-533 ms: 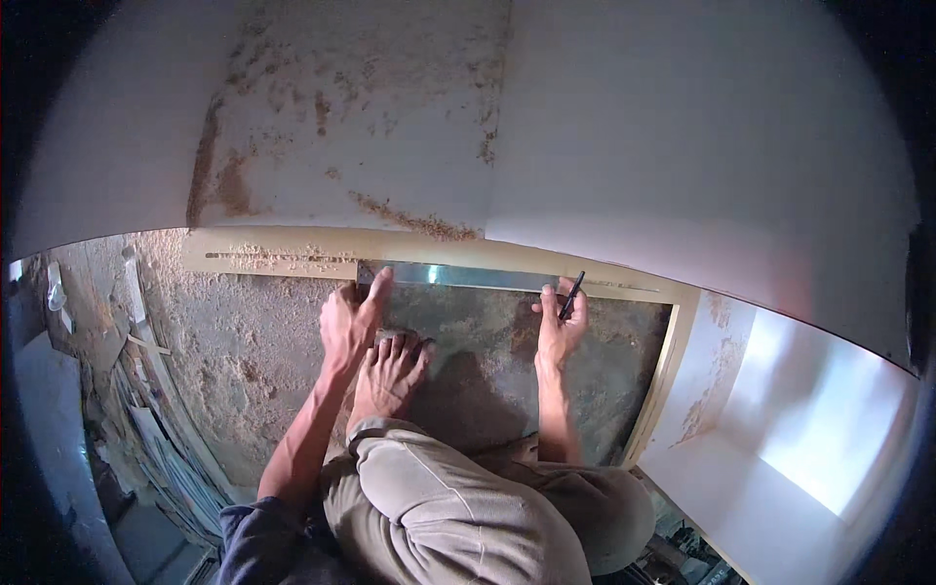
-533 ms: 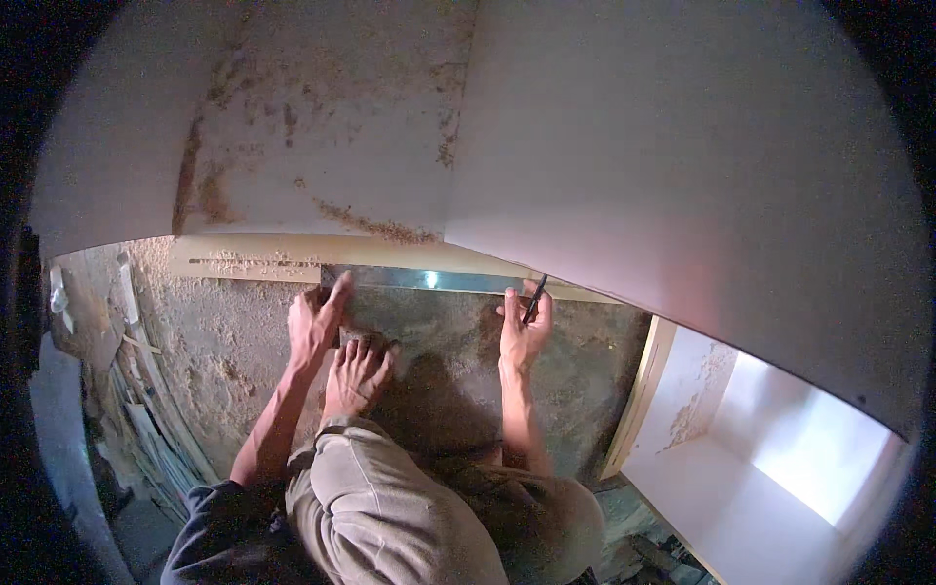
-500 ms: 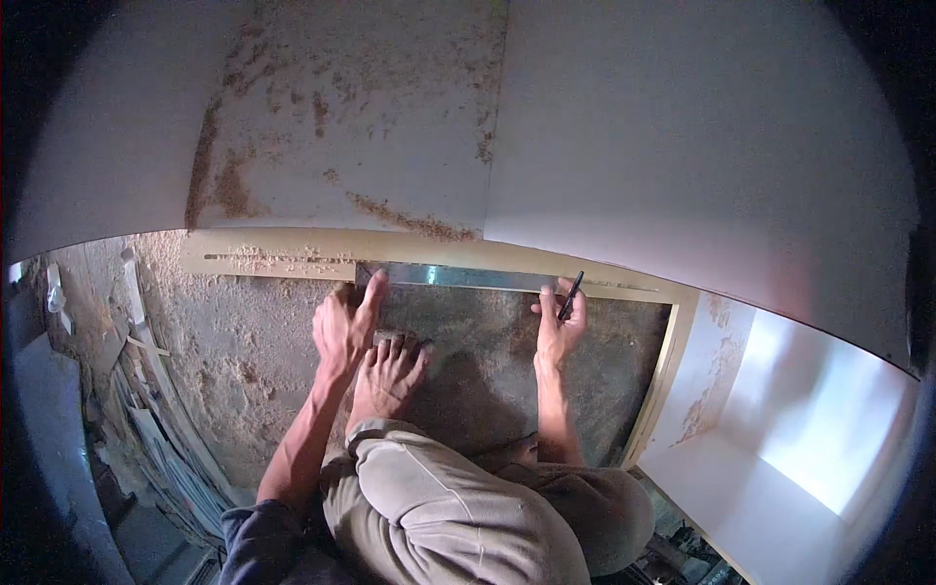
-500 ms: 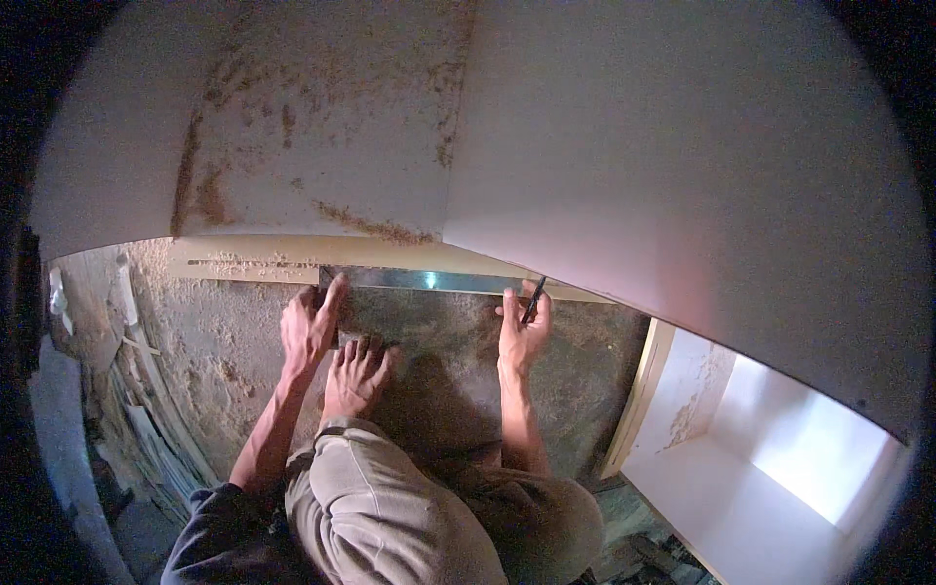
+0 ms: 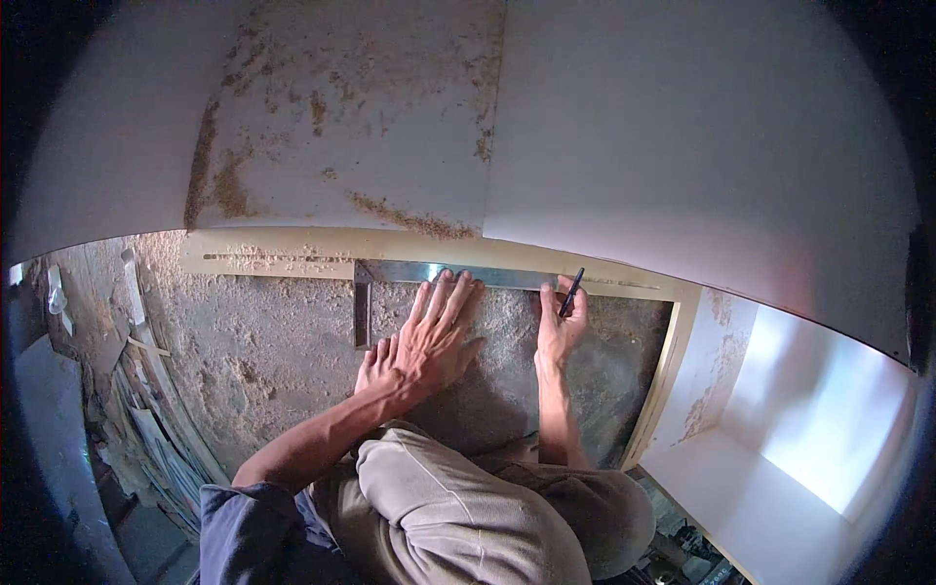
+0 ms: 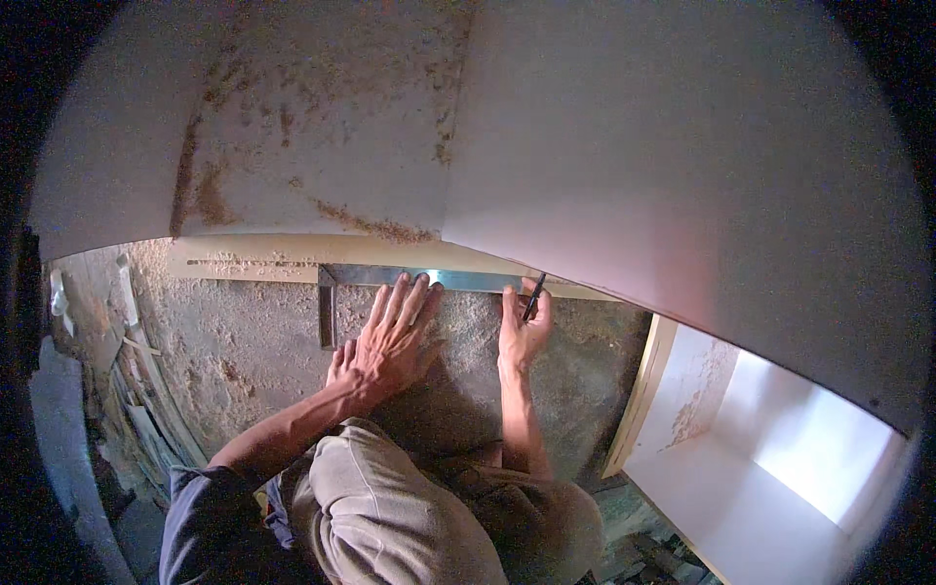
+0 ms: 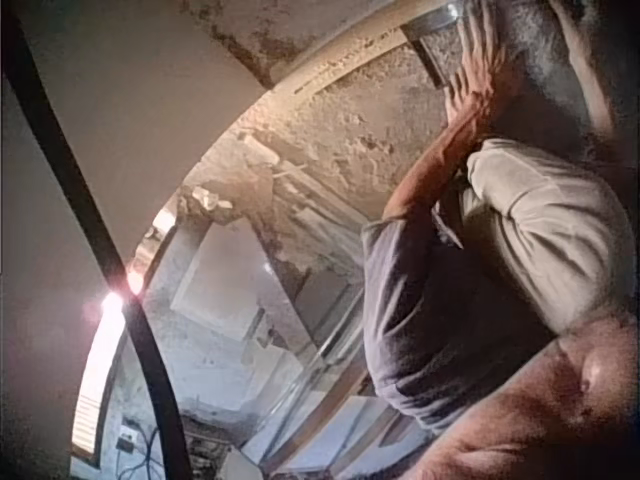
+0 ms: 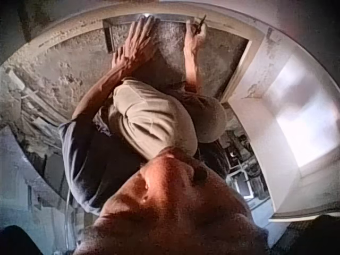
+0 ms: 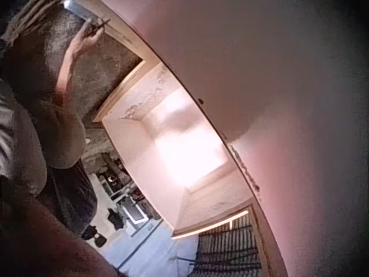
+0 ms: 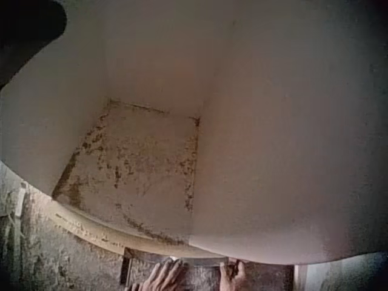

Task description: The person uses a square ruler and a pencil to mark lines on wooden pieces of a furniture frame. They position the ruler against the wood and draw several markings by hand.

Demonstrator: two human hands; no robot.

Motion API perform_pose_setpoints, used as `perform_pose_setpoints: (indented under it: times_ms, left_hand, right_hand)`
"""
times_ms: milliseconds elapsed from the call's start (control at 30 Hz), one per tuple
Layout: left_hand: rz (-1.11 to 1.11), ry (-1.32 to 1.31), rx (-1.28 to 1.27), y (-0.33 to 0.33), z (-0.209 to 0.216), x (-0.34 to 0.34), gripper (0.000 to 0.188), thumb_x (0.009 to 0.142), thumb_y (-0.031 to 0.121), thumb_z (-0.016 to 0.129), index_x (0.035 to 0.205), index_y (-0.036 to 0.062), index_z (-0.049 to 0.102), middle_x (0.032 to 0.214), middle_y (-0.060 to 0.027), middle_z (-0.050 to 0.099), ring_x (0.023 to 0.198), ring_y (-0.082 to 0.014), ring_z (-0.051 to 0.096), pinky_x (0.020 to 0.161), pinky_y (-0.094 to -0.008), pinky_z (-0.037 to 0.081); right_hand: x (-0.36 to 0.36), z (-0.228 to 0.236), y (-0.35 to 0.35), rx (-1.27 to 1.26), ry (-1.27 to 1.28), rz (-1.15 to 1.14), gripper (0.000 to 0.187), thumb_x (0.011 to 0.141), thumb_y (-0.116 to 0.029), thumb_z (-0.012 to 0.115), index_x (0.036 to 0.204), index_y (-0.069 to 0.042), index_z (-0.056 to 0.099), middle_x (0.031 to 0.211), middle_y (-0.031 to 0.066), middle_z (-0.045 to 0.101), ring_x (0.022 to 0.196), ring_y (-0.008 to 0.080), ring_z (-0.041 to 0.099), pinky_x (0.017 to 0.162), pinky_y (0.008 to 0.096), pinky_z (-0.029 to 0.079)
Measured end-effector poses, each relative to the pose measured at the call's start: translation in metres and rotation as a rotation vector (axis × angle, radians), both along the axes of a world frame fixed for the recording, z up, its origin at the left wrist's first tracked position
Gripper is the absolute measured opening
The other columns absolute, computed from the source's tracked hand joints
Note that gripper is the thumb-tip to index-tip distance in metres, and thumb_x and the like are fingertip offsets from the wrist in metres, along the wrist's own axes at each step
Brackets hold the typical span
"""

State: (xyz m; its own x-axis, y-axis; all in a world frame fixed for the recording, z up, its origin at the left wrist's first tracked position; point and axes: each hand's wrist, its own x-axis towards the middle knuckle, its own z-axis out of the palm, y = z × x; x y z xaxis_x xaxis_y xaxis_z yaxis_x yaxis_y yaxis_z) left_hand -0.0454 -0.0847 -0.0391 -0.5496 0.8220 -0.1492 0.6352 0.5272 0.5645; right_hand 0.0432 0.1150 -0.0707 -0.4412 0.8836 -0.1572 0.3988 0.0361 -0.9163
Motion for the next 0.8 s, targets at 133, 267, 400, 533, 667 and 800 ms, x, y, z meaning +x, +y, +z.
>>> perform_pose_setpoints:
  times_ms: [133, 267, 400, 533, 667, 800]
  left_hand:
    - [0.022, 0.037, 0.005, 0.004, -0.01, 0.004, 0.08, 0.094, 0.047, 0.06, 0.158, 0.0108, 0.027, 0.165, -0.0154, 0.02, 0.15, -0.0404, 0.022, 0.121, -0.0581, 0.021]
    - [0.011, 0.032, -0.034, 0.008, -0.01, 0.004, 0.077, 0.095, 0.044, 0.06, 0.158, 0.0111, 0.028, 0.164, -0.0152, 0.02, 0.15, -0.0404, 0.022, 0.121, -0.059, 0.02]
    - [-0.025, 0.048, -0.13, 0.007, -0.004, 0.003, 0.077, 0.096, 0.042, 0.059, 0.158, 0.0113, 0.026, 0.164, -0.0153, 0.021, 0.15, -0.0394, 0.022, 0.122, -0.0594, 0.018]
    - [-0.06, 0.069, -0.22, 0.013, -0.001, 0.001, 0.078, 0.096, 0.042, 0.059, 0.159, 0.0117, 0.024, 0.164, -0.0152, 0.021, 0.151, -0.0386, 0.021, 0.122, -0.0594, 0.017]
    - [0.001, 0.116, -0.118, 0.012, -0.01, 0.005, 0.079, 0.09, 0.034, 0.065, 0.155, 0.0074, 0.03, 0.159, -0.0168, 0.027, 0.147, -0.0387, 0.026, 0.12, -0.0607, 0.022]
    - [-0.039, 0.131, -0.212, 0.017, -0.008, 0.006, 0.083, 0.093, 0.041, 0.063, 0.16, 0.0152, 0.022, 0.163, -0.0148, 0.023, 0.15, -0.0387, 0.022, 0.121, -0.0623, 0.016]
  right_hand:
    - [0.005, -0.005, 0.002, -0.016, 0.031, 0.009, 0.033, 0.091, -0.017, 0.077, 0.118, -0.004, 0.063, 0.097, 0.0003, 0.063, 0.082, 0.0071, 0.059, 0.071, 0.025, 0.05]
    - [0.008, 0.004, 0.011, 0.019, -0.119, 0.092, 0.034, 0.093, -0.019, 0.075, 0.12, -0.004, 0.062, 0.096, 0.0013, 0.065, 0.078, 0.0065, 0.059, 0.067, 0.0238, 0.05]
    - [0.002, 0.036, 0.013, -0.155, -0.194, 0.103, 0.035, 0.098, -0.018, 0.067, 0.129, -0.003, 0.057, 0.098, 0.0066, 0.067, 0.069, 0.0071, 0.059, 0.054, 0.0214, 0.048]
    - [-0.002, 0.076, 0.015, -0.079, -0.055, 0.152, 0.038, 0.103, -0.009, 0.054, 0.14, -0.002, 0.047, 0.099, 0.0089, 0.068, 0.064, 0.0079, 0.059, 0.047, 0.021, 0.046]
    - [-0.012, 0.099, 0.03, -0.467, 0.27, 0.048, 0.026, 0.102, -0.014, 0.057, 0.127, -0.007, 0.056, 0.088, 0.0039, 0.065, 0.057, 0.0071, 0.052, 0.044, 0.0207, 0.037]
    - [-0.025, 0.093, 0.041, -0.908, 0.544, -0.142, 0.018, 0.103, -0.025, 0.058, 0.098, -0.008, 0.062, 0.07, 0.0003, 0.055, 0.058, 0.0102, 0.048, 0.052, 0.0234, 0.037]
